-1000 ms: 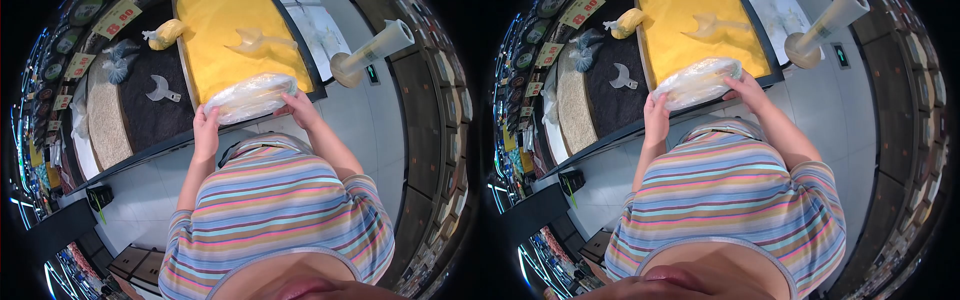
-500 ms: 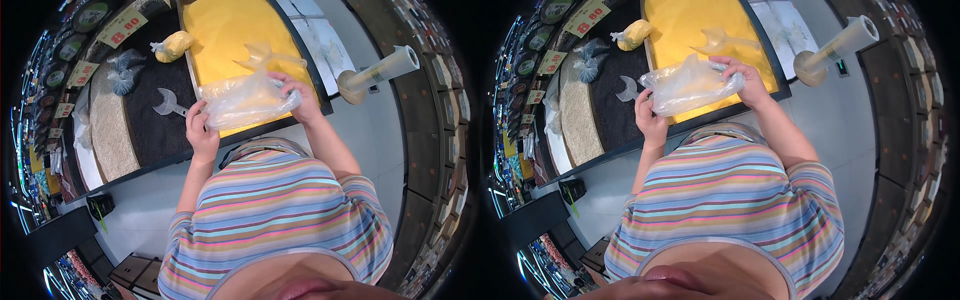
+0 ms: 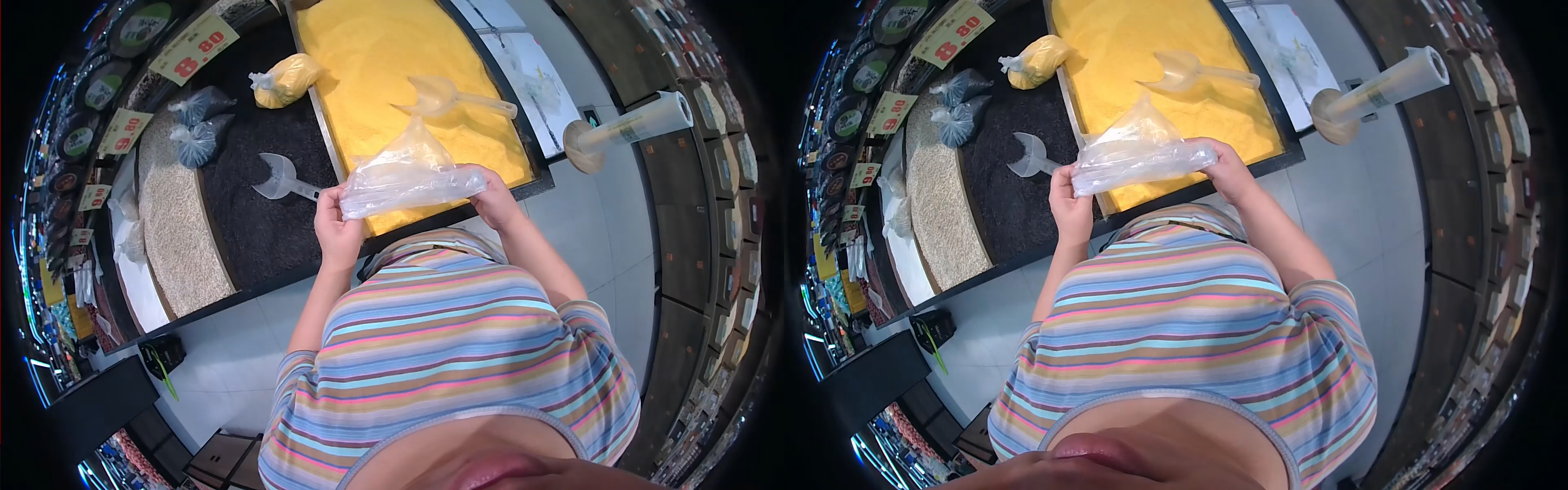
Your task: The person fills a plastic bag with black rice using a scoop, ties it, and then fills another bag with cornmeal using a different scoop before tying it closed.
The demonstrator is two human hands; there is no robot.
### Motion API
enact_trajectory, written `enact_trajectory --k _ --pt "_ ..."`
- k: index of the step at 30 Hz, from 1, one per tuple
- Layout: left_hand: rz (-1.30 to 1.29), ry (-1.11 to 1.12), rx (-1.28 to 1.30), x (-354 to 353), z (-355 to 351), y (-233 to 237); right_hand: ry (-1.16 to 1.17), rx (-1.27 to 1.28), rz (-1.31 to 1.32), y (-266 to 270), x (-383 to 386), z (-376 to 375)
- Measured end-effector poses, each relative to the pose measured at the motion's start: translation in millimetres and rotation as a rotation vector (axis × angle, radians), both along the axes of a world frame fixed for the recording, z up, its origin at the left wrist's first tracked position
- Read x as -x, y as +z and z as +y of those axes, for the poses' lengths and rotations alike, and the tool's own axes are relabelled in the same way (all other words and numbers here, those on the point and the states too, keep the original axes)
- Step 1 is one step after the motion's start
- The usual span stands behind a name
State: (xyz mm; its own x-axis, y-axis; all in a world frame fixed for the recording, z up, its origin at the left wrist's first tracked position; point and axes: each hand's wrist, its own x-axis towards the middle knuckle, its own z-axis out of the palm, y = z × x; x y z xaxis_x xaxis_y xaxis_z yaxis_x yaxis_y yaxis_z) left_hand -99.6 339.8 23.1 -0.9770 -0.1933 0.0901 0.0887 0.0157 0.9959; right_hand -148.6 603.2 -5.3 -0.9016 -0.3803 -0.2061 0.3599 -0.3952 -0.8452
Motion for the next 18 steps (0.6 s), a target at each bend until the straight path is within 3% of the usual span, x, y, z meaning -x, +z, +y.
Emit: enact_trajectory --k 4,7,14,18 --pt "-0.041 -0.142 -0.208 1 -5 5 -0.079 0.134 -0.102 6 1 -14" --pt "-0.082 -0.231 -0.31 -3 -1 16 0.013 0.141 -0.176 17 1 -25" --pt "-0.173 0.0 -0.353 -11 -15 5 0.264 0.091 -0.167 9 0 -20" --pt "-0.291 0.059 -0.561 -16 -18 10 0.133 0.063 -0.27 -10 28 -3"
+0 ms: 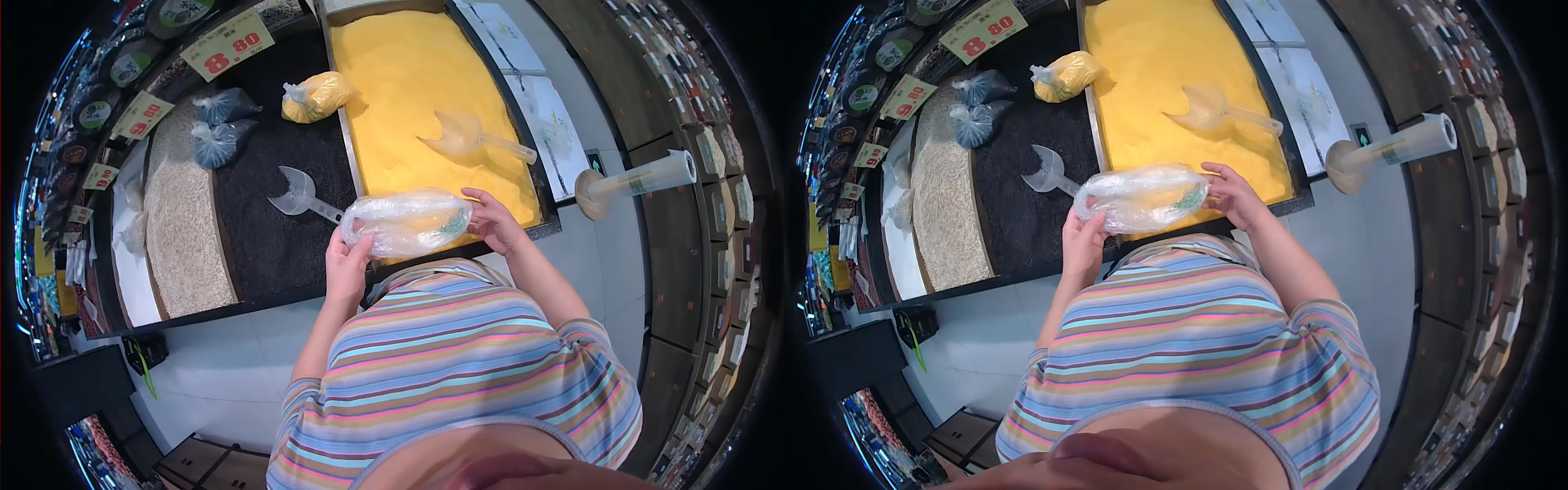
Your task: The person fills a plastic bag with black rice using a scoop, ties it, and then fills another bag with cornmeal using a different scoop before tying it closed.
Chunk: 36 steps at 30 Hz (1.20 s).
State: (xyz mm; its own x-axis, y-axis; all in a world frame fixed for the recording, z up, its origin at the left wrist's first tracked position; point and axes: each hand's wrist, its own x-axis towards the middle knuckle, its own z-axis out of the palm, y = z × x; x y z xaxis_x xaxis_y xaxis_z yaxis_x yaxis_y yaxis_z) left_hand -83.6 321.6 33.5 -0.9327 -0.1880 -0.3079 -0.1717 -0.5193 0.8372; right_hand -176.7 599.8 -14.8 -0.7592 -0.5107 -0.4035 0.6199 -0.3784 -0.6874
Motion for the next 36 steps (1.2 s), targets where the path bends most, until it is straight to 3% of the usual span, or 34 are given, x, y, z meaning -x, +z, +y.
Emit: enact_trajectory --k 3,7,13,19,23,28,31,36 --pt "-0.059 0.004 -0.091 -8 9 2 -0.289 -0.196 -0.073 -19 29 5" --pt "-0.098 -0.018 -0.115 -17 26 0 -0.389 -0.184 -0.061 -35 63 6" --pt "-0.187 0.077 -0.108 -25 44 -1 -0.387 -0.181 -0.005 -47 117 -12" --pt "-0.199 0.111 -0.089 -30 54 -9 -0.375 -0.428 0.325 -19 156 -39" --pt "-0.181 0.091 -0.081 -30 62 -11 -0.337 -0.334 0.309 -1 168 -47" --pt "-0.189 0.085 -0.08 -29 64 -16 -0.373 -0.328 0.218 -5 169 -18" --pt "-0.197 0.084 -0.073 -27 62 -16 -0.409 -0.378 0.3 3 161 16" --pt "-0.222 0.077 -0.049 -18 58 -20 -0.627 -0.308 0.324 8 182 50"
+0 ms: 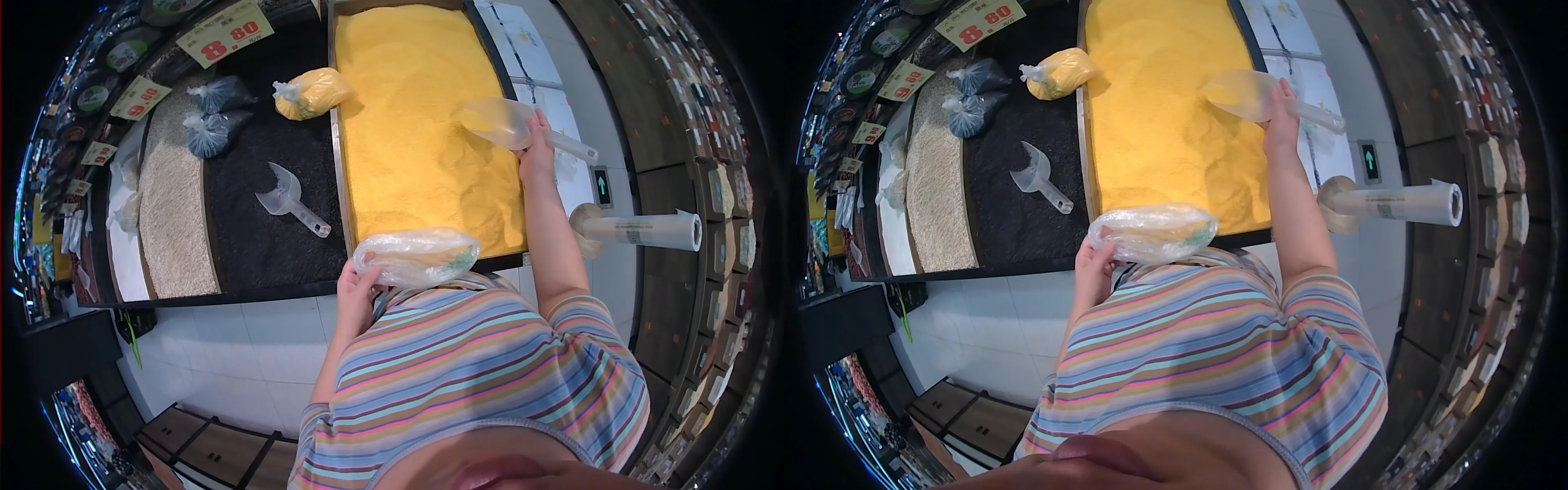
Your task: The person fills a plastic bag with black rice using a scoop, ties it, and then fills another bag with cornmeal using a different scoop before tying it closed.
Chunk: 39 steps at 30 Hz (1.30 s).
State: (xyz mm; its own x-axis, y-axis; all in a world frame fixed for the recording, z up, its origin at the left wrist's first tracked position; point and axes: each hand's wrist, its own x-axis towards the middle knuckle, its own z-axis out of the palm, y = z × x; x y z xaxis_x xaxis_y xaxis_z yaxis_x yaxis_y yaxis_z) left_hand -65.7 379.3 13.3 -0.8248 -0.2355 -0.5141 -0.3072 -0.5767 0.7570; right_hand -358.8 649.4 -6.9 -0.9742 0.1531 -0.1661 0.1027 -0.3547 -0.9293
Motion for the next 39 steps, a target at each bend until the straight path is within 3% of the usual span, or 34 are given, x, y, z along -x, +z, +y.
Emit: enact_trajectory --k 4,7,16,25,31,39 --pt "-0.012 0.025 0.038 10 -2 7 -0.027 -0.047 -0.036 2 17 -12" --pt "-0.006 0.042 0.041 13 -6 5 0.118 -0.065 -0.142 -17 34 -40" --pt "0.018 0.051 -0.007 14 -12 -3 0.151 0.239 -0.262 -52 49 -124" --pt "-0.003 -0.032 -0.078 27 -15 -8 0.117 0.422 -0.295 -32 8 -74" --pt "-0.038 -0.058 -0.118 29 -21 -21 0.147 0.388 -0.309 -19 -47 -39" --pt "0.014 -0.059 -0.142 30 -19 -27 0.308 0.465 -0.273 4 -103 -12"
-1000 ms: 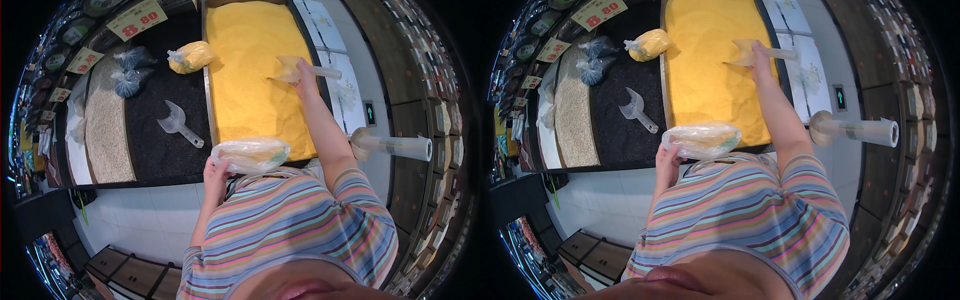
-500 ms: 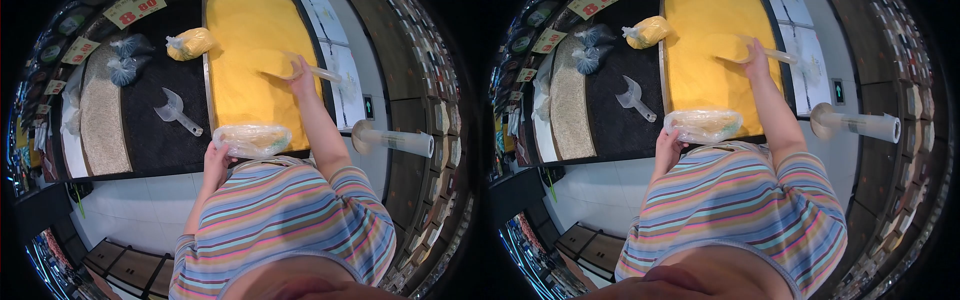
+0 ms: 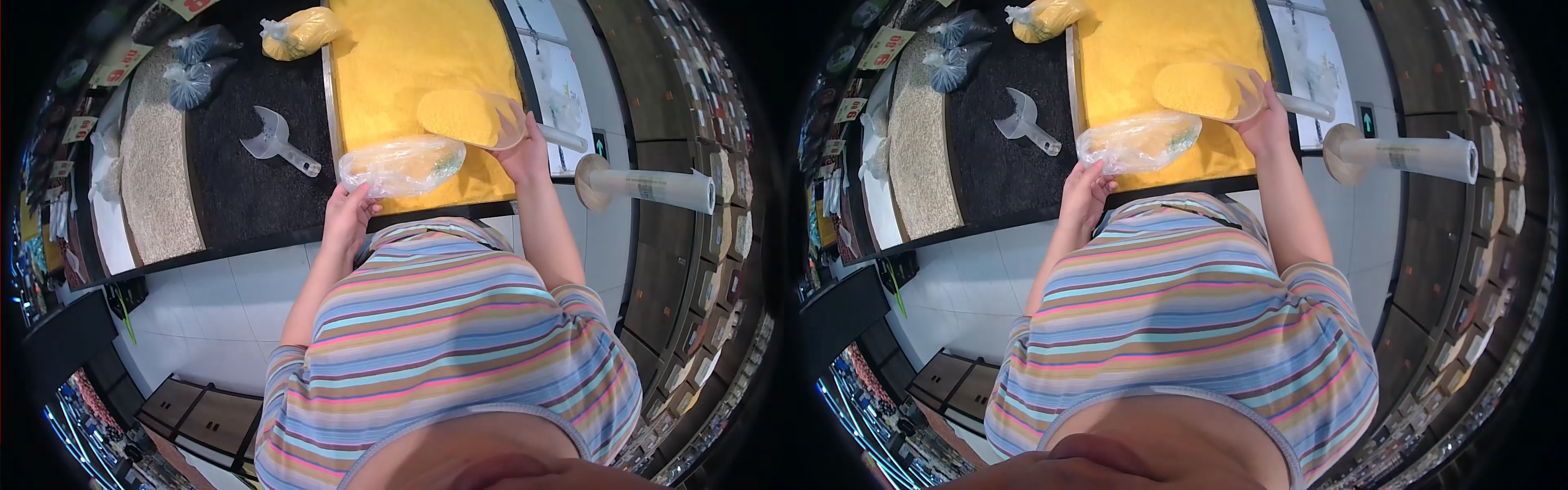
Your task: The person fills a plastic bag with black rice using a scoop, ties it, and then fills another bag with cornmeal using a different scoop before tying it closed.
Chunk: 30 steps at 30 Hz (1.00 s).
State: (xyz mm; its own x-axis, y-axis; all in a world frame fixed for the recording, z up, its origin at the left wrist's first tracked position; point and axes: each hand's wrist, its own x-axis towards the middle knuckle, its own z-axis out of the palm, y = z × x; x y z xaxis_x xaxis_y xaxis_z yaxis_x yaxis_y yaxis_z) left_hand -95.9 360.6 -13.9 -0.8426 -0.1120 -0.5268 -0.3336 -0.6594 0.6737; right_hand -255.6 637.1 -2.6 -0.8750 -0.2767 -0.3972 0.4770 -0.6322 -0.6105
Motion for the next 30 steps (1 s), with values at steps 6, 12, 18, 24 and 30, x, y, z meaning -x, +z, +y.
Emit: enact_trajectory --k 6,12,18,24,30 --pt "0.022 -0.034 0.041 6 2 -1 0.064 0.061 0.028 28 -27 2" --pt "0.051 -0.058 0.071 14 5 -2 0.12 -0.089 0.129 32 -45 -11" --pt "0.099 -0.148 0.052 16 12 0 0.259 -0.429 0.501 26 -58 -36" --pt "0.119 -0.17 -0.007 13 8 18 0.397 -0.934 1.253 64 -74 -66" --pt "0.122 -0.259 0.037 4 -13 15 0.452 -1.073 1.432 94 -88 -69"
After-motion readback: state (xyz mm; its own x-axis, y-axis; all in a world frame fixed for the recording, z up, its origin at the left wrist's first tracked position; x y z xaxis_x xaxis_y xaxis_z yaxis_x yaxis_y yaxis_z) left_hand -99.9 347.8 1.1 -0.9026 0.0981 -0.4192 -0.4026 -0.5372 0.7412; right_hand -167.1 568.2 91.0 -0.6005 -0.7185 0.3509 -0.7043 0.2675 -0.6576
